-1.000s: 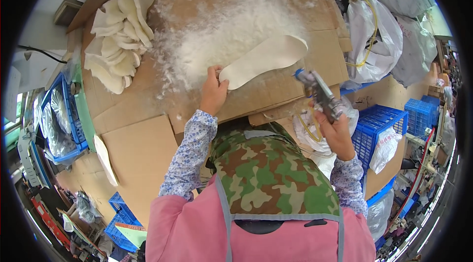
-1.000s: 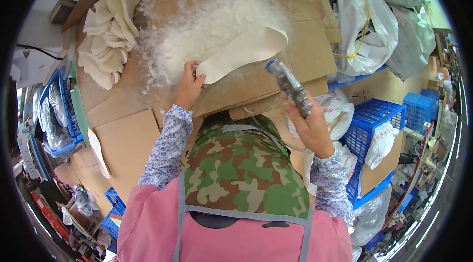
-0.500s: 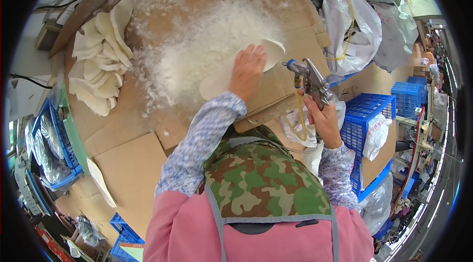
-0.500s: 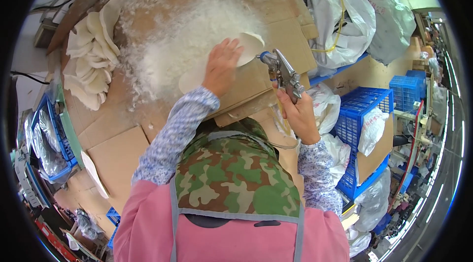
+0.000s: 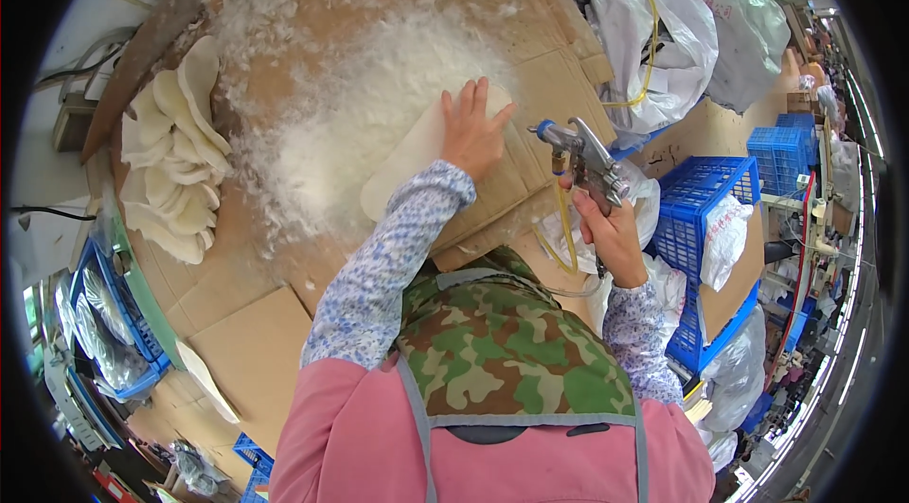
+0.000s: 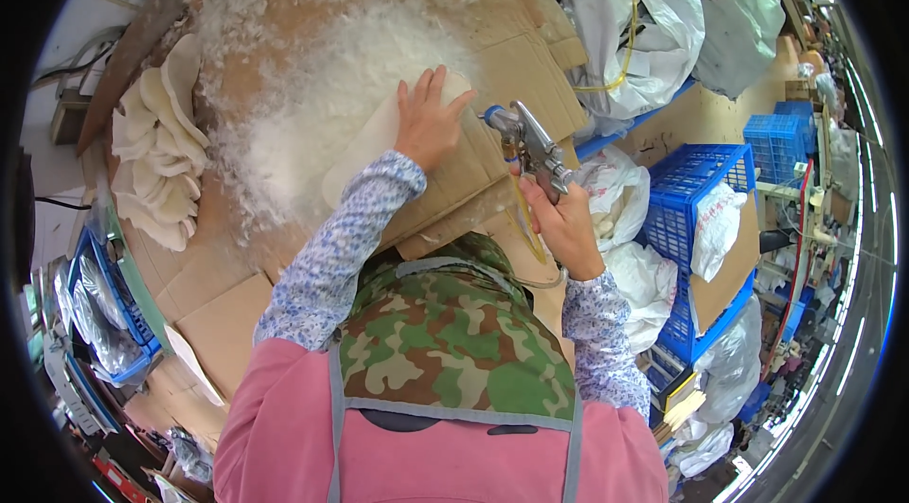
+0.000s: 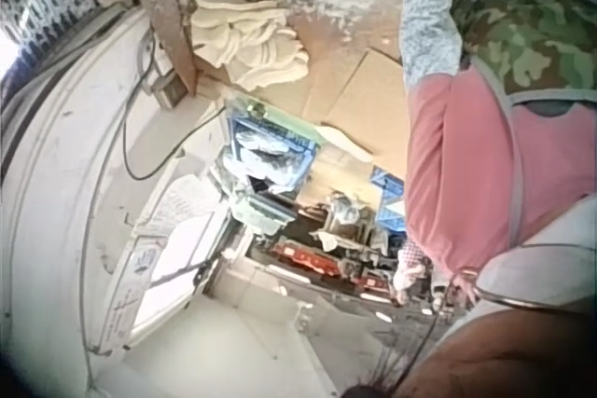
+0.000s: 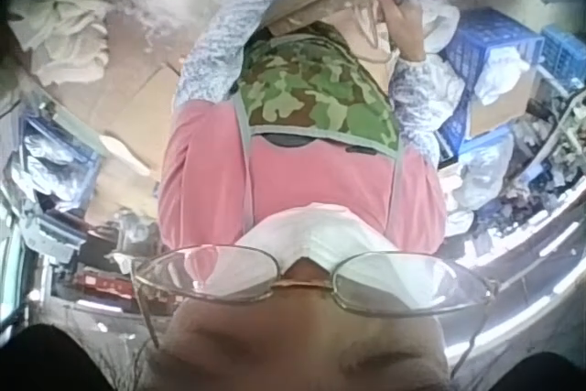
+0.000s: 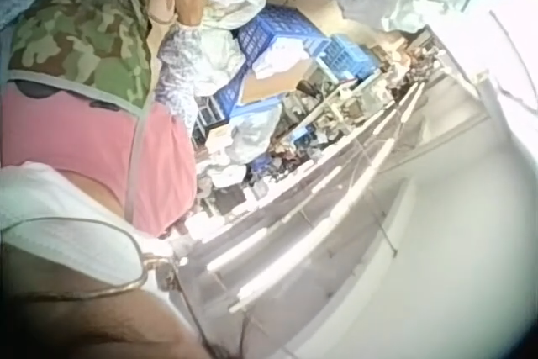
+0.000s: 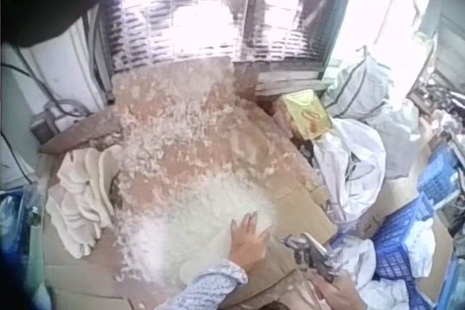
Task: Spraying adhesive onto shoe insoles using a pneumatic spray gun and stacking them.
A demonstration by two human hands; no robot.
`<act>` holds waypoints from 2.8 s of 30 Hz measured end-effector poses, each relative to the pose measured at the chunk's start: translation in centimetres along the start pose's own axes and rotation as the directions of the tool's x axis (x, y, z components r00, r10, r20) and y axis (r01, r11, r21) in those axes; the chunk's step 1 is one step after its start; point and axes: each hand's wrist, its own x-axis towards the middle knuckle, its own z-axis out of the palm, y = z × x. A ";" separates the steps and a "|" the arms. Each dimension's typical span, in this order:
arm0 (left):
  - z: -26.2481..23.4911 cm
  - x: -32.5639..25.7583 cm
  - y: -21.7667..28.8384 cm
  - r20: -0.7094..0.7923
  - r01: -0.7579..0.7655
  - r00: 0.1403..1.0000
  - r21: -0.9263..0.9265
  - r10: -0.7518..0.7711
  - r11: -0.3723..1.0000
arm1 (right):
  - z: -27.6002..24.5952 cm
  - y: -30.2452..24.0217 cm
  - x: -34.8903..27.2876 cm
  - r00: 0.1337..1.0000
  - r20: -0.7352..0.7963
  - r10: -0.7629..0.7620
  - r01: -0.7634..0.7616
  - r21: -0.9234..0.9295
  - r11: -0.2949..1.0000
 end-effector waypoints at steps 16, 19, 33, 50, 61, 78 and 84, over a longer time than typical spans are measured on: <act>-7.5 -16.1 -4.2 -0.008 0.651 0.688 -0.435 -0.726 0.622 | 2.3 0.6 2.5 0.988 0.085 -0.129 0.138 -0.101 0.985; -6.7 -16.3 -4.9 -0.009 0.641 0.646 -0.536 -0.763 0.549 | 1.7 1.1 2.9 0.990 0.032 -0.134 0.138 -0.170 0.976; -8.2 -16.9 -5.4 0.239 0.555 0.589 -0.814 -0.772 0.172 | 2.8 0.6 1.9 0.989 0.070 -0.134 0.146 -0.211 0.967; -8.5 -17.0 -5.6 0.182 0.588 0.521 -0.785 -0.834 0.196 | 7.4 0.0 -0.6 0.948 0.275 -0.163 0.235 -0.253 0.939; -8.3 -17.1 -5.7 -0.002 0.631 0.538 -0.662 -0.843 0.405 | 10.3 -1.5 -3.0 0.867 0.464 -0.181 0.327 -0.256 0.910; -7.8 -17.0 -5.8 -0.028 0.621 0.581 -0.631 -0.814 0.465 | 7.6 -1.2 -0.5 0.929 0.313 -0.198 0.289 -0.279 0.916; -7.7 -17.1 -5.9 -0.042 0.607 0.620 -0.607 -0.784 0.513 | 6.4 -0.7 0.5 0.931 0.245 -0.271 0.339 -0.304 0.890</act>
